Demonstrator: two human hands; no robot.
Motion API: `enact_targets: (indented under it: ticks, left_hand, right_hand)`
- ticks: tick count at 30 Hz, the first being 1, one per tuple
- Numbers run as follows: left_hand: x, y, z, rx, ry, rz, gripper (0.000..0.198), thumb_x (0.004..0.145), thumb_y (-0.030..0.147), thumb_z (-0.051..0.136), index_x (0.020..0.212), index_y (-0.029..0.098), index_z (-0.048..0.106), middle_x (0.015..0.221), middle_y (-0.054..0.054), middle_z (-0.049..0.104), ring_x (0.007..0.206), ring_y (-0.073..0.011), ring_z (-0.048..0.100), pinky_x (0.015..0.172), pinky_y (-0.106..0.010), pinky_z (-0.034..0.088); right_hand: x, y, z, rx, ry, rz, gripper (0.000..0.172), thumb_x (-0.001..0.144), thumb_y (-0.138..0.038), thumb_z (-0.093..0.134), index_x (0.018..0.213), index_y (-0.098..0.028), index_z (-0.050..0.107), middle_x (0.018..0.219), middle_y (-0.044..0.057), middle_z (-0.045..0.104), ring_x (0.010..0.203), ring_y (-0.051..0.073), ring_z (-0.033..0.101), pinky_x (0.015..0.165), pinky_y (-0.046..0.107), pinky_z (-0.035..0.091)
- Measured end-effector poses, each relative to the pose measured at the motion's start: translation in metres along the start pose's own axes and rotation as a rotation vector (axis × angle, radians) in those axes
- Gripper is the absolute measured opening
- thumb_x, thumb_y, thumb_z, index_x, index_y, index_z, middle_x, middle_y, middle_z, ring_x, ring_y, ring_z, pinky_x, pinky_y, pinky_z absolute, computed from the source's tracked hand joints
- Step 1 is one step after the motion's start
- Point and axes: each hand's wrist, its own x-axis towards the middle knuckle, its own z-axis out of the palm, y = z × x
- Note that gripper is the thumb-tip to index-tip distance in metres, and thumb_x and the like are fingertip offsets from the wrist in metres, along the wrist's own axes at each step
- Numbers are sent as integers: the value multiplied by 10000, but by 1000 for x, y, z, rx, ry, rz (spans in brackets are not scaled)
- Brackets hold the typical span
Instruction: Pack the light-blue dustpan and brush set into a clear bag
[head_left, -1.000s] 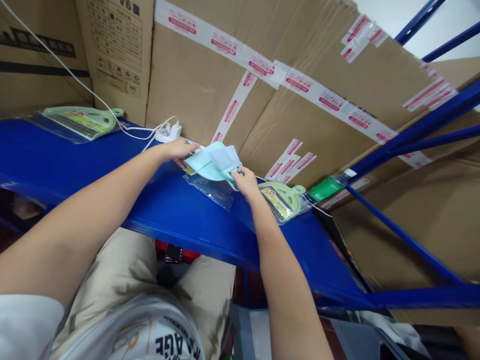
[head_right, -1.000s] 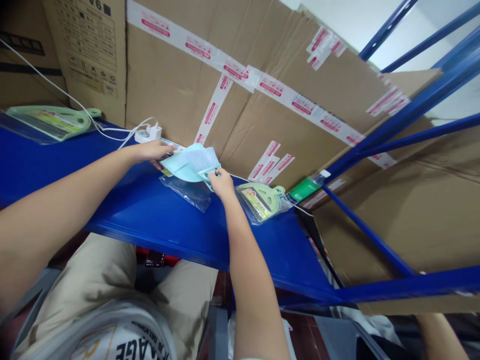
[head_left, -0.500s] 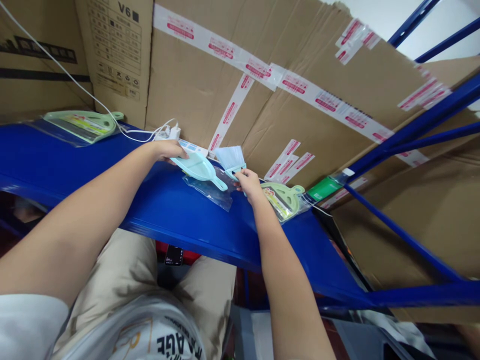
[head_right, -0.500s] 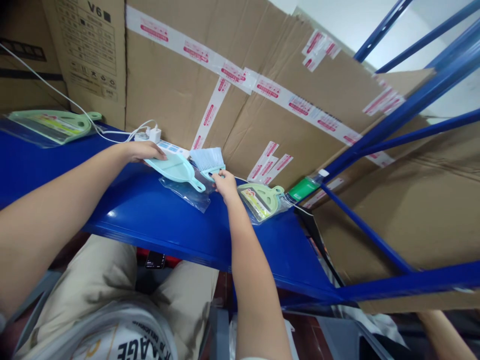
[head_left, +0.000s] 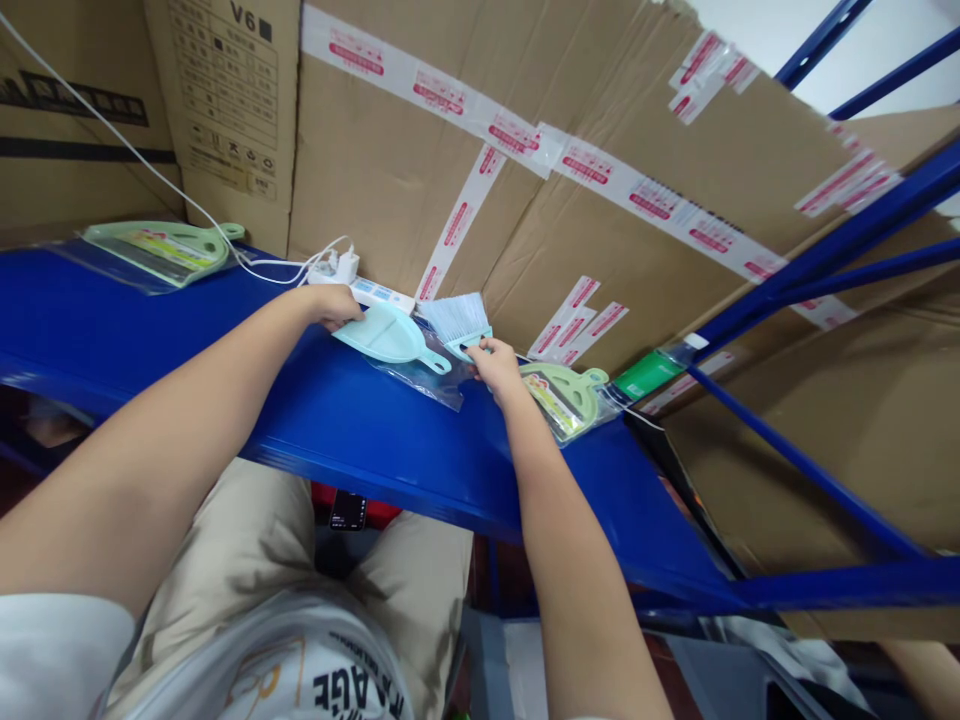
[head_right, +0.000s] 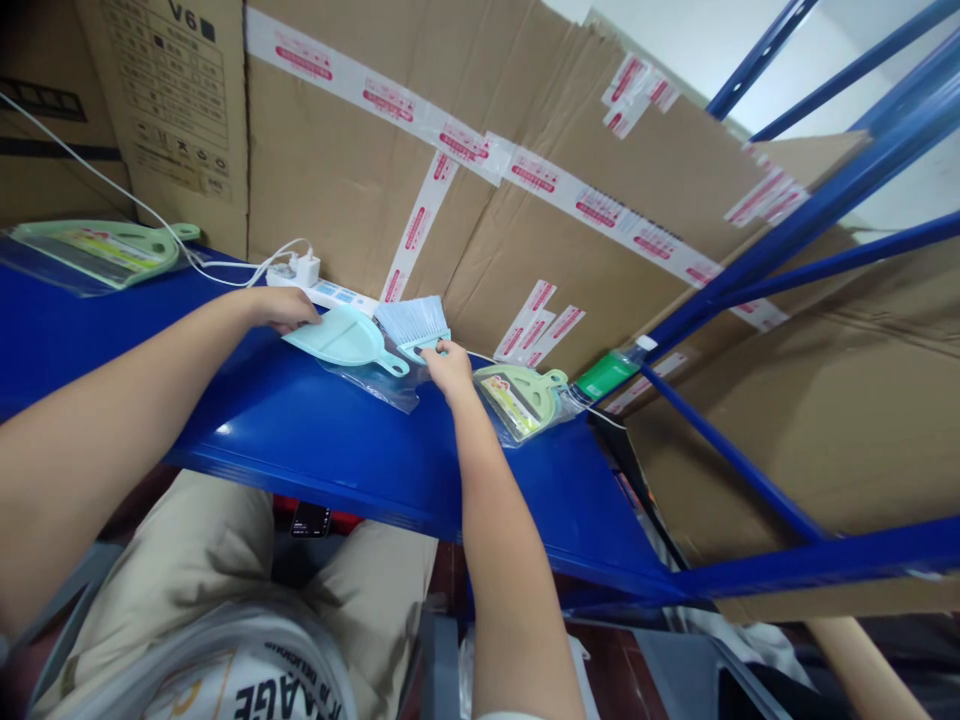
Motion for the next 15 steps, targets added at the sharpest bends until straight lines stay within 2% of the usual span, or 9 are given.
enact_targets:
  ticks: [3,4,6,8,12,15]
  left_hand:
    - [-3,5,-2,87,45,-172,346,886,406,582,929,127,782,703,-141,731,679,-272,731,687,-365,577]
    - [-5,7,-3,147,92,-166,368,882,427,583,932,127,789,730,-155,749,733,-294,746,726,-377,578]
    - [-7,11,-3,240,177,-97,408,886,447,569,984,127,802,823,-171,784,855,-319,762,797,-380,568]
    - [-7,15,0,263,209,-11,443,889,442,554,1079,129,803,938,-163,807,948,-312,761,837,-356,554]
    - [-6,21,10,251,189,120,468,878,412,558,1188,147,787,1058,-121,817,1012,-271,750,861,-299,532]
    - [-7,25,16,249,149,144,434,882,383,556,1178,164,786,1077,-104,821,990,-254,753,847,-282,527]
  right_hand:
    - [1,1,-3,-175,58,-58,220,700,-285,674,601,-261,478,572,-64,489,648,166,513,638,261,400]
    - [1,2,-4,-225,78,-73,199,693,-283,684,605,-261,507,583,-56,503,667,174,516,654,266,401]
    - [1,3,-6,-285,100,-85,148,690,-291,696,621,-260,569,608,-39,542,703,193,540,678,276,411]
    - [1,4,-6,-284,78,-87,131,724,-324,678,630,-255,617,629,-19,588,733,211,579,694,282,428]
    - [2,4,-5,-187,-8,-76,263,839,-390,561,665,-237,687,695,5,670,745,208,633,700,277,450]
    - [0,2,-6,-176,1,-63,264,855,-373,554,710,-231,723,725,4,704,705,196,645,688,274,455]
